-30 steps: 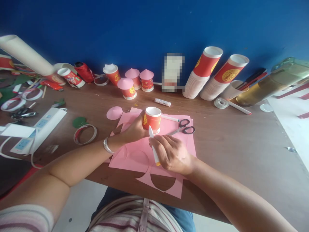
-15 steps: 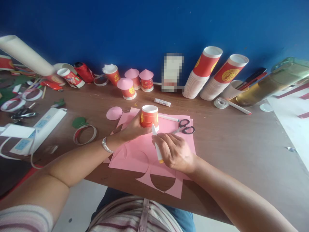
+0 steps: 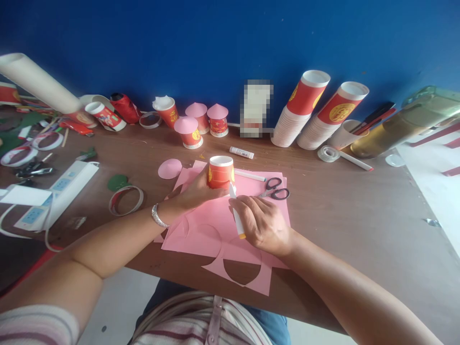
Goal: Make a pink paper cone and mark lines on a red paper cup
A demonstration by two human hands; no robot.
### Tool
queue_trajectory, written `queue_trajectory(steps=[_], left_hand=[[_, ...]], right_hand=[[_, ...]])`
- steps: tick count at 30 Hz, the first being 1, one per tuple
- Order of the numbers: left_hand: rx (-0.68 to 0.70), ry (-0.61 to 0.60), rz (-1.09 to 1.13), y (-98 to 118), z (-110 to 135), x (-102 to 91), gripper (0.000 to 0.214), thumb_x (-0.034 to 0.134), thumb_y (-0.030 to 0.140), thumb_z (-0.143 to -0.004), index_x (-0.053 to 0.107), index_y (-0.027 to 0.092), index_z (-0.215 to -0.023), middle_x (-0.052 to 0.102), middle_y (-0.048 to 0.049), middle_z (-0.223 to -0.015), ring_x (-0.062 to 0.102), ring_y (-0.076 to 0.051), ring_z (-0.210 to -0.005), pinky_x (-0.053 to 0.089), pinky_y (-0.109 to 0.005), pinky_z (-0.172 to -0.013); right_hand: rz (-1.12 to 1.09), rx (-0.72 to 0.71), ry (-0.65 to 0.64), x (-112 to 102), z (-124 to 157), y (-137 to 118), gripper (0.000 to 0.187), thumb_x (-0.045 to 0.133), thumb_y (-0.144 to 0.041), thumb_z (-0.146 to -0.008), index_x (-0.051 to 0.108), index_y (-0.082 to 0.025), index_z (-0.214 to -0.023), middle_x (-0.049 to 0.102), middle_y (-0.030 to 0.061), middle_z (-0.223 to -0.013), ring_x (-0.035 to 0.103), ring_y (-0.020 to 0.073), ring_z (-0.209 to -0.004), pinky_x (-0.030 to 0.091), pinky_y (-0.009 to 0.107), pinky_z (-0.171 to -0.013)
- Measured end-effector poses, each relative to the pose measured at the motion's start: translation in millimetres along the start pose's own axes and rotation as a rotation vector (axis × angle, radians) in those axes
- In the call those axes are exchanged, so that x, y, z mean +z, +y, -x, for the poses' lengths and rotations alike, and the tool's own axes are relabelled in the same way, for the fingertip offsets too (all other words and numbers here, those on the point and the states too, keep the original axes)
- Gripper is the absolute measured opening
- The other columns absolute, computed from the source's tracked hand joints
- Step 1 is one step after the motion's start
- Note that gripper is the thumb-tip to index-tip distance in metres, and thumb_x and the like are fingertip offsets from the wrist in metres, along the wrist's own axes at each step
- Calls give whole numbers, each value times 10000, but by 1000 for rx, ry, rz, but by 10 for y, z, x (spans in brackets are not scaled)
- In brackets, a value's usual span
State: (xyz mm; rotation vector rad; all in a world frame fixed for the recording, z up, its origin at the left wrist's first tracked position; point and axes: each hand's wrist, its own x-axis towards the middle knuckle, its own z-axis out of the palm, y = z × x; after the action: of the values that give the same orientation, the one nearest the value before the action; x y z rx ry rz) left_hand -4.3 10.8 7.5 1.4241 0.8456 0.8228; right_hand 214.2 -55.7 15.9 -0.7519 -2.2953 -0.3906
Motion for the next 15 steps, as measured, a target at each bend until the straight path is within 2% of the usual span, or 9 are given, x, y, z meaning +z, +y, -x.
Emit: queue_trajectory(steps=[5,10,15], left_hand=[[-14,15,21,24,13,-8,375,848,323,-825,599,195,-1075,656,-37,-978,600,-172,-890,521,-314,-789],[-10,-39,39,18,-5,-9,329,829,345,-846,624,188,-1050,669,-51,-998,617,-187,-919,527,-329,-808],[13,-51,67,6,-22,-12,365,849,352,-829,615,184,-1053,660,-49,-986,614,-184,-911,523,-331,-809]], right_hand=[[-10,7,4,-2,4,4,275,417,-121,-1039,575,-104,-1263,748,99,-872,698,198,-693,540,311,-587],[-43,-3,37,-10,22,6,265,493,-97,-1002,597,-62,-1244,754,131,-899,720,217,-719,561,323,-585],[-75,68,54,-20,40,13,357,567,-55,-976,590,-112,-1327,765,106,-950,739,200,-779,576,299,-623]])
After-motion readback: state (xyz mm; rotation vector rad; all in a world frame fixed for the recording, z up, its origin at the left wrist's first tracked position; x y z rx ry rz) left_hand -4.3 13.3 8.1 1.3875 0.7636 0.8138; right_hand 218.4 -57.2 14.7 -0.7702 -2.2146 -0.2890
